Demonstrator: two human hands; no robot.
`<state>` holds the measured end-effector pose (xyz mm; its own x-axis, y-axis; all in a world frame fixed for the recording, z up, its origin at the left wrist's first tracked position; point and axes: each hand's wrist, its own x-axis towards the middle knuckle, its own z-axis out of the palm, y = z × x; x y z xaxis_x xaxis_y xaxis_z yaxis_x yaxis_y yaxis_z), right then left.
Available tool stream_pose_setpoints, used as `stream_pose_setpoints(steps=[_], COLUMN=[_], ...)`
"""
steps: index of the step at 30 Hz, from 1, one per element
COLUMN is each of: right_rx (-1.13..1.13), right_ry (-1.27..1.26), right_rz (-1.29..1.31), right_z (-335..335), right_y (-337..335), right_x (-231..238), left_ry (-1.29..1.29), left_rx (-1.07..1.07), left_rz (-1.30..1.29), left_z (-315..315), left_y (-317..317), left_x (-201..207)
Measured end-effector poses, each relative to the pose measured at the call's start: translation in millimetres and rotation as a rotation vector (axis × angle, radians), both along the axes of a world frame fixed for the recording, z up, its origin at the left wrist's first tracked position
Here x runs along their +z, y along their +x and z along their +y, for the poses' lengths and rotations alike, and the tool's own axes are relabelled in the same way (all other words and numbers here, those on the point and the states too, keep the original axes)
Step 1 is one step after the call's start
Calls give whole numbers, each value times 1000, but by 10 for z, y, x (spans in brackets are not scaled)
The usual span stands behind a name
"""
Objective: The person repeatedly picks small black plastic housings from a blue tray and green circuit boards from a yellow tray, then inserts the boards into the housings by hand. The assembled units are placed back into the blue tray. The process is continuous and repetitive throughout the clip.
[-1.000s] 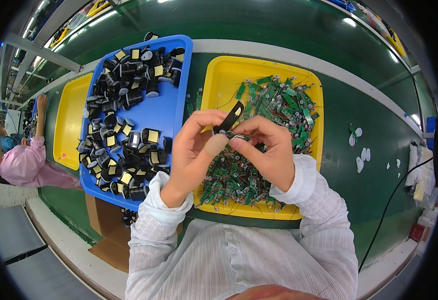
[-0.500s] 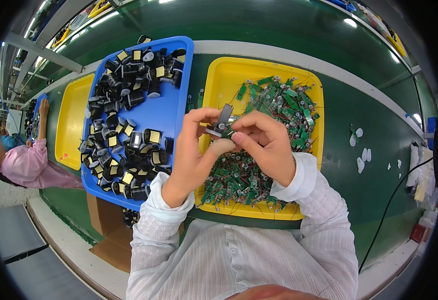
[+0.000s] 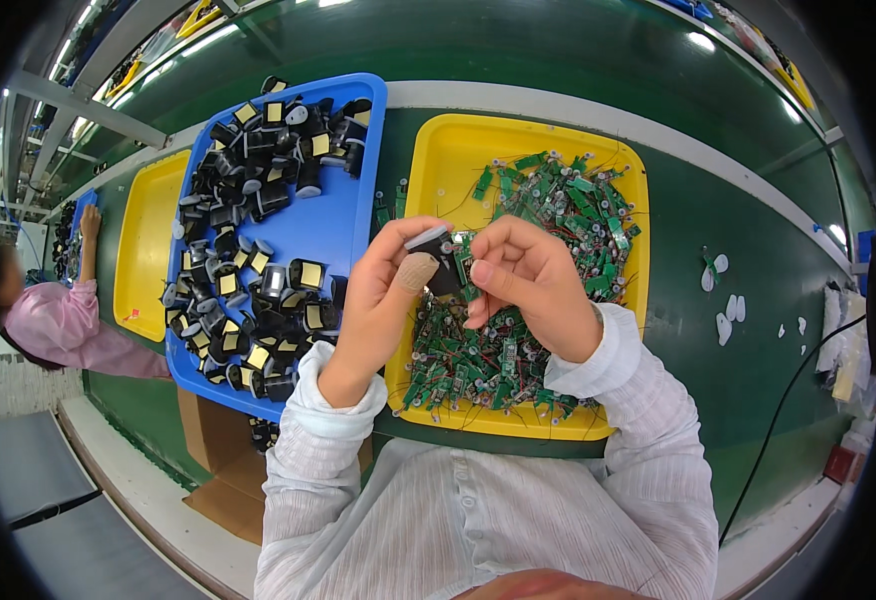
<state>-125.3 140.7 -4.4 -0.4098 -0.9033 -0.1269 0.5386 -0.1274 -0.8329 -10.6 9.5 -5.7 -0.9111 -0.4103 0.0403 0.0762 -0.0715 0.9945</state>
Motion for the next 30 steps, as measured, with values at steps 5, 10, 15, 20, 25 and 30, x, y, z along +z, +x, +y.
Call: stream_pose_setpoints(steps=[5, 10, 15, 20, 25, 30], right_rx=[17, 30, 37, 40, 126, -82], right_ry=[-15, -55, -13, 22, 23, 89], right_rz=[-28, -13, 7, -32, 24, 523], right_z=[-1, 0, 5, -8, 5, 13], right_y=[-10, -16, -10, 23, -18, 56], right_x=[-6, -18, -16, -24, -5, 28], left_ry=[-31, 7, -117, -281, -512, -297], left_rx=[31, 24, 68, 165, 178, 54], left_rz=[29, 59, 71, 126, 83, 102], left_z=[51, 71, 95, 102, 62, 42], left_y=[-18, -21, -34, -1, 18, -40], left_x=[13, -4, -11, -48, -86, -59])
